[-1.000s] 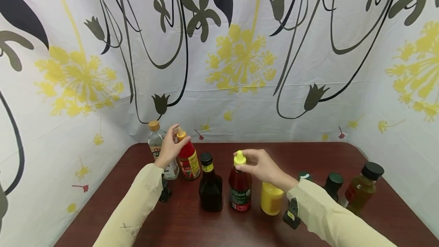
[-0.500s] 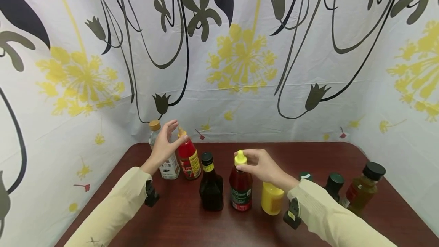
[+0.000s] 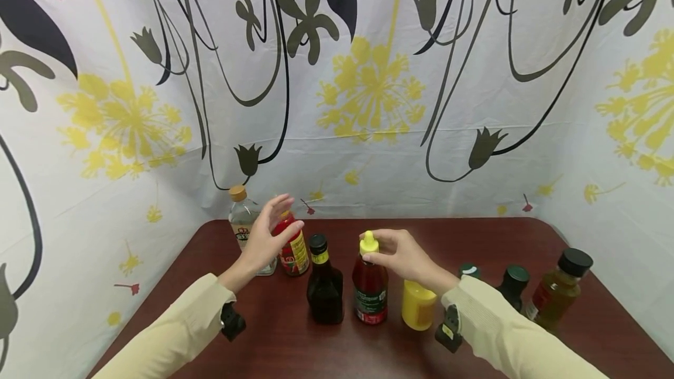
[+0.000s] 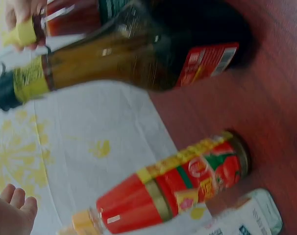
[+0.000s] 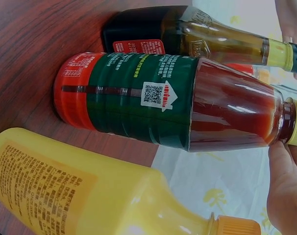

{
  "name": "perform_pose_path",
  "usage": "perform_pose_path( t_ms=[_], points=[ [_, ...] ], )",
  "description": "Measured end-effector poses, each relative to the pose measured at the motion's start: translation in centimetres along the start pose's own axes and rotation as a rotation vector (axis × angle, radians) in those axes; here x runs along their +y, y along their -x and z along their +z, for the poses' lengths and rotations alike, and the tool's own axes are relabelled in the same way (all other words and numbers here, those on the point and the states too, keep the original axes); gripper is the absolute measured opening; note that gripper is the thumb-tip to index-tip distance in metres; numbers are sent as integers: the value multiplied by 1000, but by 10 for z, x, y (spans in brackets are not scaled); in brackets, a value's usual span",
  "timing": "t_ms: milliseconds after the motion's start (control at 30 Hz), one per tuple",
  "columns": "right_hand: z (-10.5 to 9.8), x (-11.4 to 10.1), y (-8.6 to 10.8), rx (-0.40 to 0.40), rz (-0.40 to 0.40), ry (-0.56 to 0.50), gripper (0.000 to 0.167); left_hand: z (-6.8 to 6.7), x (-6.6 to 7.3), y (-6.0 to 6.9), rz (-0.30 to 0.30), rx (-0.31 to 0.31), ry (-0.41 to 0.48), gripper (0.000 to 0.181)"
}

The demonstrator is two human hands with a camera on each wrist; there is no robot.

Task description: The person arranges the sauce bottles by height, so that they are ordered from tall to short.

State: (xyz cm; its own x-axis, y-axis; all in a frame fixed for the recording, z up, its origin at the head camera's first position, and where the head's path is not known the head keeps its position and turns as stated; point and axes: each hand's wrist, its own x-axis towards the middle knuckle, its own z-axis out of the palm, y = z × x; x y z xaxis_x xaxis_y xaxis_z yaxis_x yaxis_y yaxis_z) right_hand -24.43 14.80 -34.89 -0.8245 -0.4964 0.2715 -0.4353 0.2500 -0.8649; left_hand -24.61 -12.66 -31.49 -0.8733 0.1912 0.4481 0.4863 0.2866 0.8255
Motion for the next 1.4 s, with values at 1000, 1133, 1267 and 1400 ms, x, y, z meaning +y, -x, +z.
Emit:
perform_pose_path(
  t_ms=[1000, 1133, 1267, 1400],
  points=[
    [1, 0, -1, -6, -6, 4, 42, 48, -44, 26, -27, -165, -88, 38],
    [-2, -3, -3, -40, -33, 58, 37, 52, -51, 27, -32, -154, -22, 34],
    [-6, -7, -5, -82, -8, 90, 35, 54, -49, 30, -45, -133, 52, 32],
    [-8, -11, -8, -123, 13, 98, 37, 52, -33, 34, -52, -121, 85, 31]
  ],
)
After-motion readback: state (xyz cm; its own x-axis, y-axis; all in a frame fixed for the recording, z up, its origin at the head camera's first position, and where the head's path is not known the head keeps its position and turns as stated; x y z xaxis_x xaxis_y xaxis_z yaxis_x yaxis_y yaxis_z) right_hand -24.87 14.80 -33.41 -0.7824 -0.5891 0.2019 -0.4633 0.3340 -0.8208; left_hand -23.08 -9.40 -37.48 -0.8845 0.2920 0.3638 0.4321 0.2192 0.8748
